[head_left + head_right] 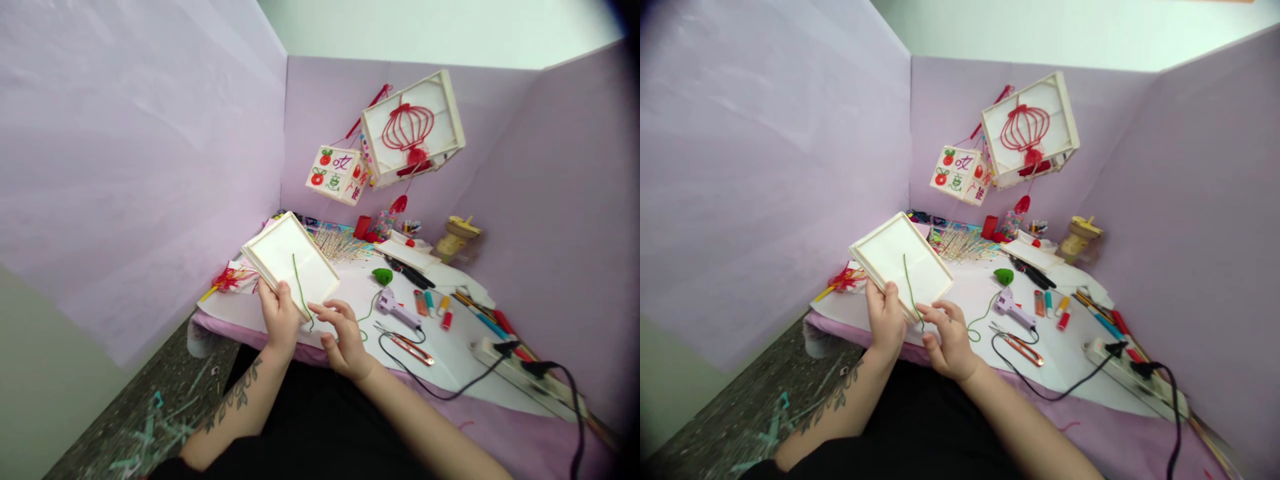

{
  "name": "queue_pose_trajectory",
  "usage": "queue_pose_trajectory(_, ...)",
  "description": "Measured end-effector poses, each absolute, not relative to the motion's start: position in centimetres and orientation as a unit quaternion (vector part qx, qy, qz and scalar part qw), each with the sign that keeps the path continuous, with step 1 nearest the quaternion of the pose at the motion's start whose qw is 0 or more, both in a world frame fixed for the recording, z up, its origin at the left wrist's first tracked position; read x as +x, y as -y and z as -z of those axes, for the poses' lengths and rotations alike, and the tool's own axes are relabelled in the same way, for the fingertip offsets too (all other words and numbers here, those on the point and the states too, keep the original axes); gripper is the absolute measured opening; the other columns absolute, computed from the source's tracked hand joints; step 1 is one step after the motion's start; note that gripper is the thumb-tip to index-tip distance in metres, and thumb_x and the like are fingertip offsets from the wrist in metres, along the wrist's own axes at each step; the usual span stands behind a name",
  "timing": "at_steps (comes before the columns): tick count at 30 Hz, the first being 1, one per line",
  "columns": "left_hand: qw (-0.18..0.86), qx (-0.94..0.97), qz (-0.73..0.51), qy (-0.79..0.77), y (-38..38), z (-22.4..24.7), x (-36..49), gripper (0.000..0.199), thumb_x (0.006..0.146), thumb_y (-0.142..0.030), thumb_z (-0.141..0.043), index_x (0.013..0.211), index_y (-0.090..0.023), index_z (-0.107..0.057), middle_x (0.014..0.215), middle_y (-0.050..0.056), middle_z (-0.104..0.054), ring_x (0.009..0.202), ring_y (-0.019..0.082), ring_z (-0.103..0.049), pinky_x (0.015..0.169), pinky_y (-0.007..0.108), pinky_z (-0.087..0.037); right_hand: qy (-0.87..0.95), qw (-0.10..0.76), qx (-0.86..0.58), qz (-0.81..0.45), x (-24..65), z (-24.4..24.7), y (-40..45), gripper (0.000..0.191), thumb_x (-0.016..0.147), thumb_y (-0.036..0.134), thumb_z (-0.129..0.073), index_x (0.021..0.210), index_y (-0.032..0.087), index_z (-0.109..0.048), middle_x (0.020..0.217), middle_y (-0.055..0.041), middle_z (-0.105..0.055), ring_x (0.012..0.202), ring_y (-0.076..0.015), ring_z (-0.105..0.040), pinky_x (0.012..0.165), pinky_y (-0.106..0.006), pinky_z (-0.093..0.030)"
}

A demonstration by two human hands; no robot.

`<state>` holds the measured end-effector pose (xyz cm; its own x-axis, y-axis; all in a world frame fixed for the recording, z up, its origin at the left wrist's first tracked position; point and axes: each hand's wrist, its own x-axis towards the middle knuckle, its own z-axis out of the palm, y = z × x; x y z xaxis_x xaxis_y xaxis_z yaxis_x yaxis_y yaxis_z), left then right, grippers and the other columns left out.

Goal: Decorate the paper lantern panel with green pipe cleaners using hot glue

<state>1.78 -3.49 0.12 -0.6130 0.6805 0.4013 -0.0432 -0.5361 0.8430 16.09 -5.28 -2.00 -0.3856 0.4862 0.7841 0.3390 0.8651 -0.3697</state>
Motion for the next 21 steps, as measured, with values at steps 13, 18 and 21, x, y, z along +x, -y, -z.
queue_pose_trajectory(13,0.224,0.366,-0.796,-0.428,3.6,0.0,1.6,0.045,0.093,-0.035,-0.051,0.135,-0.020,-0.042,0.131,0.012,-0.056,0.119,0.022,-0.056,0.103,0.037,-0.043,0.835,0.511,-0.201,0.038,15.9,1.3,5.1,0.026,0.093,0.028,-0.044,0.117,0.025,-0.053,0.124,-0.0080,-0.063,0.113,-0.0263,-0.049,0.093,-0.046,-0.044)
queue_pose_trajectory(18,0.237,0.375,-0.789,-0.426,3.8,-0.1,1.7,0.043,0.093,-0.038,-0.049,0.131,-0.019,-0.043,0.125,0.013,-0.059,0.113,0.023,-0.059,0.096,0.036,-0.048,0.826,0.468,-0.300,0.090,15.3,1.5,4.4,0.040,0.095,0.042,-0.041,0.128,0.026,-0.058,0.150,-0.0101,-0.033,0.134,-0.0341,-0.031,0.108,-0.055,-0.032)
queue_pose_trajectory(21,0.238,0.373,-0.789,-0.426,3.9,-0.1,1.8,0.045,0.093,-0.040,-0.050,0.131,-0.018,-0.043,0.124,0.014,-0.059,0.111,0.023,-0.061,0.095,0.036,-0.049,0.840,0.435,-0.309,0.094,14.7,1.9,3.8,0.047,0.095,0.049,-0.040,0.131,0.026,-0.058,0.158,-0.0080,-0.017,0.141,-0.0386,-0.019,0.111,-0.058,-0.026)
